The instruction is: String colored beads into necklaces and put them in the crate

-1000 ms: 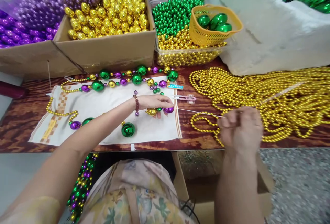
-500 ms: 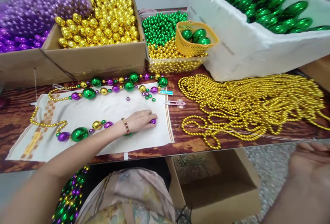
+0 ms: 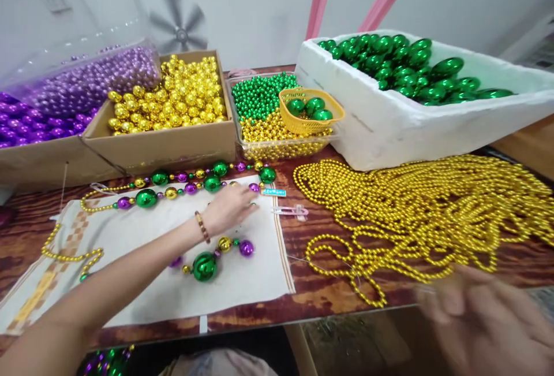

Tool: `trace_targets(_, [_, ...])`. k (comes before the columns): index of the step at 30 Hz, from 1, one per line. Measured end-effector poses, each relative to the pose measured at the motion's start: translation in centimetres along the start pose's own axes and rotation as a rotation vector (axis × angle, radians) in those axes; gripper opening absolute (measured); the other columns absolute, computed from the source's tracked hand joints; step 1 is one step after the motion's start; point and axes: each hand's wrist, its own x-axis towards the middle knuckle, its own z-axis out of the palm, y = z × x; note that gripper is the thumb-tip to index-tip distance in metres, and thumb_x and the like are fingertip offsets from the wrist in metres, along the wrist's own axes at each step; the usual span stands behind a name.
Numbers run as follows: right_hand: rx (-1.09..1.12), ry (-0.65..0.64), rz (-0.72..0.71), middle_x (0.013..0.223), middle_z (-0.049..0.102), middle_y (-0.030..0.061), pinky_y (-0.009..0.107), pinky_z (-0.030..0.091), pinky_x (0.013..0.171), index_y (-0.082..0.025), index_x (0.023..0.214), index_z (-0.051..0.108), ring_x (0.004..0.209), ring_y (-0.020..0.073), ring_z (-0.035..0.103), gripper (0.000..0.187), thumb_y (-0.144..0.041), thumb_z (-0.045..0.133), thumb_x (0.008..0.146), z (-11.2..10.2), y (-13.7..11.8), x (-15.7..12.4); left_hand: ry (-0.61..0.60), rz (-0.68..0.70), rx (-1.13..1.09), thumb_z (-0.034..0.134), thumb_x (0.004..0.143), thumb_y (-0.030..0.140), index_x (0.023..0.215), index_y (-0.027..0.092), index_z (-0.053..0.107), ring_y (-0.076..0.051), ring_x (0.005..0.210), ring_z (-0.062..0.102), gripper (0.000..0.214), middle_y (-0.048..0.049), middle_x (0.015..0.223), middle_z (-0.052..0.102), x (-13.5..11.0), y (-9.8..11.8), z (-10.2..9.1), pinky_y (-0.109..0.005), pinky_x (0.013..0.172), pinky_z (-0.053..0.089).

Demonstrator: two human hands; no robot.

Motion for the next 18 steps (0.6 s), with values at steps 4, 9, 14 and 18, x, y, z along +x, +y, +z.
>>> trace_targets(4, [-0.086,-0.291,0.161,0.051,0.047,0.0018,0.033,0.041,0.039,-0.027,0.082,0.078,0.044,0.0163,0.047,0.024,-0.044,0.082,0.065,2.4,4.2,-3.8,0.207,-0.107,0.031,0.038,0.101,0.024,0.102,0.012,0.07,-0.024,0.103,0.061,0.034,-0.0145,0.105,0.068,9.7,-2.3,-4.4,-0.037,0.096,0.048])
trace_targets(9, [-0.11,-0.487,0.336,0.051,0.052,-0.0012,0.026,0.043,0.048,-0.019,0.091,0.076,0.046,0.0123,0.048,0.031,-0.049,0.074,0.082,4.2,7.5,-7.4,0.134,-0.313,-0.012,0.048,0.09,0.011,0.104,0.015,0.074,-0.023,0.106,0.065,0.03,-0.0129,0.105,0.073,20.2,-4.7,-4.6,-0.033,0.098,0.047])
trace_targets(14, [-0.069,-0.498,0.374,0.05,0.053,-0.0019,0.026,0.044,0.052,-0.02,0.094,0.077,0.046,0.0127,0.051,0.029,-0.047,0.071,0.085,3.6,8.7,-8.2,0.081,-0.328,-0.057,0.058,0.081,0.007,0.104,0.014,0.075,-0.025,0.108,0.066,0.03,-0.0142,0.111,0.072,23.6,-6.6,-2.1,-0.032,0.095,0.048])
trace_targets(18, [-0.12,-0.546,0.387,0.052,0.055,-0.0011,0.027,0.048,0.057,-0.02,0.096,0.077,0.048,0.0137,0.054,0.029,-0.047,0.071,0.086,3.2,9.7,-8.1,0.087,-0.364,-0.072,0.06,0.081,0.008,0.099,0.01,0.074,-0.025,0.107,0.065,0.023,-0.0154,0.107,0.072,23.6,-7.2,-2.3,-0.033,0.096,0.048])
